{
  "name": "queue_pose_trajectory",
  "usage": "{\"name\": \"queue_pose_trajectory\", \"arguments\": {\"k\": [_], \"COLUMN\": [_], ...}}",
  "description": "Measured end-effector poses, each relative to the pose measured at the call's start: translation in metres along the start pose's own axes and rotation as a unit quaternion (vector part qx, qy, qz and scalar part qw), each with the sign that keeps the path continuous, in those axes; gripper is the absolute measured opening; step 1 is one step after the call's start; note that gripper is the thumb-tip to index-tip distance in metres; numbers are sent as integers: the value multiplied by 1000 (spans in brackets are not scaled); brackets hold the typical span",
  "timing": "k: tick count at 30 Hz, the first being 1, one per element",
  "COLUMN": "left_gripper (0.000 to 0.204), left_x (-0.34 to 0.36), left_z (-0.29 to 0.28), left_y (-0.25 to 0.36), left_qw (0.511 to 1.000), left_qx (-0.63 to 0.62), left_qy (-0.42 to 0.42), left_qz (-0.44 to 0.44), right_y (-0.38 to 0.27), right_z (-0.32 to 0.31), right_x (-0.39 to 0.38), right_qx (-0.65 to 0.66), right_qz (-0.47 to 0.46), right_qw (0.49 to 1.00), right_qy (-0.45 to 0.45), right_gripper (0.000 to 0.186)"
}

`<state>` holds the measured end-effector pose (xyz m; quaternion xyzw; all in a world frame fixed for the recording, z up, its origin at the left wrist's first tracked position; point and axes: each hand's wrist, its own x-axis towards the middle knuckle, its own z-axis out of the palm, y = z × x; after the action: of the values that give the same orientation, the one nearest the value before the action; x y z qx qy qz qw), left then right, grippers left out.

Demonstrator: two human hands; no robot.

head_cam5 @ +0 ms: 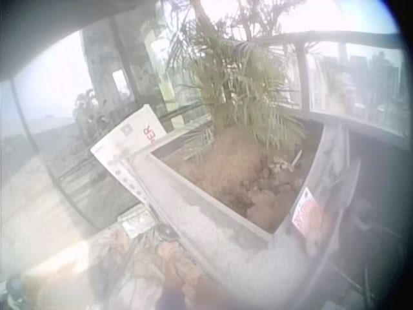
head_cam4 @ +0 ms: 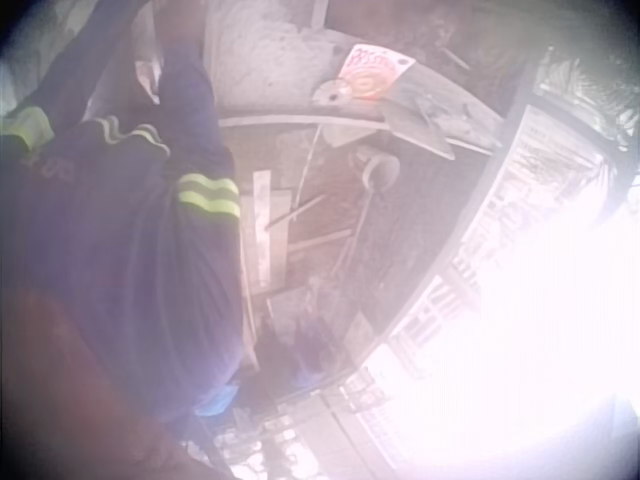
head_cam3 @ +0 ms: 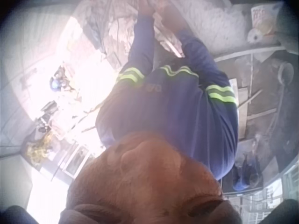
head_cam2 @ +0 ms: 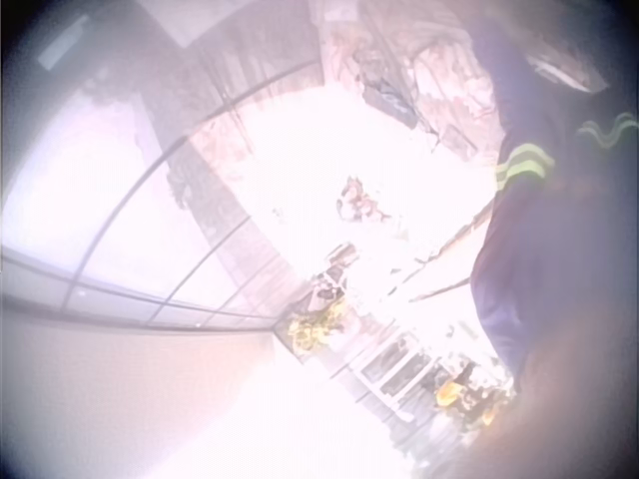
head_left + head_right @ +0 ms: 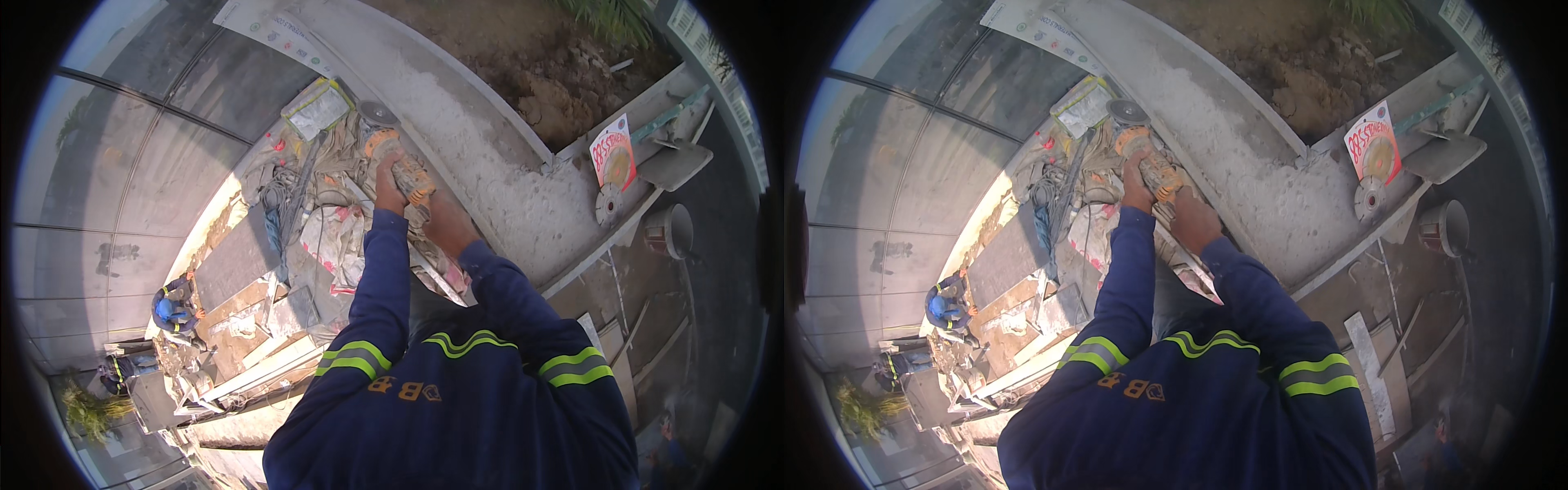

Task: The person uses an angle grinder to smooth a concrete ledge at a construction site. The camera wearer holds the tool with both hands and moves it along the surface, generating dust. Other workers are visible nearby handling materials.

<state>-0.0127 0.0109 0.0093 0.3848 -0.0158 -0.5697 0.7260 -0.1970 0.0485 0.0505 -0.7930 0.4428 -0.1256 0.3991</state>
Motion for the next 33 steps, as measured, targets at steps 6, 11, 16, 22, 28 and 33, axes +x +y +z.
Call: {"name": "queue_pose_trajectory", "arguments": {"k": [6, 11, 16, 22, 28, 33], "left_gripper": [32, 31, 31, 33, 35, 33], "left_x": [-18, -15, -7, 1, 5, -5], "left_z": [11, 6, 0, 11, 9, 4], "left_y": [-4, -7, -3, 4, 5, -1], "left_qw": [1000, 999, 1000, 999, 999, 1000], "left_qx": [24, 30, 21, 29, 24, 13], "left_qy": [-6, -22, 3, 18, 16, -3], "left_qz": [12, 16, 2, -10, -16, -7], "right_y": [4, 9, 3, 12, 8, 7], "right_z": [-1, 3, 3, 12, 11, 8], "right_x": [-7, -7, -5, 11, 13, 0], "right_qx": [-4, -17, 2, 9, -1, -3], "right_qz": [-4, -14, -21, -30, -12, -14], "right_qw": [1000, 1000, 999, 999, 1000, 1000], "right_qy": [2, 12, 25, 35, 20, 12], "right_gripper": [33, 32, 31, 32, 32, 33]}}
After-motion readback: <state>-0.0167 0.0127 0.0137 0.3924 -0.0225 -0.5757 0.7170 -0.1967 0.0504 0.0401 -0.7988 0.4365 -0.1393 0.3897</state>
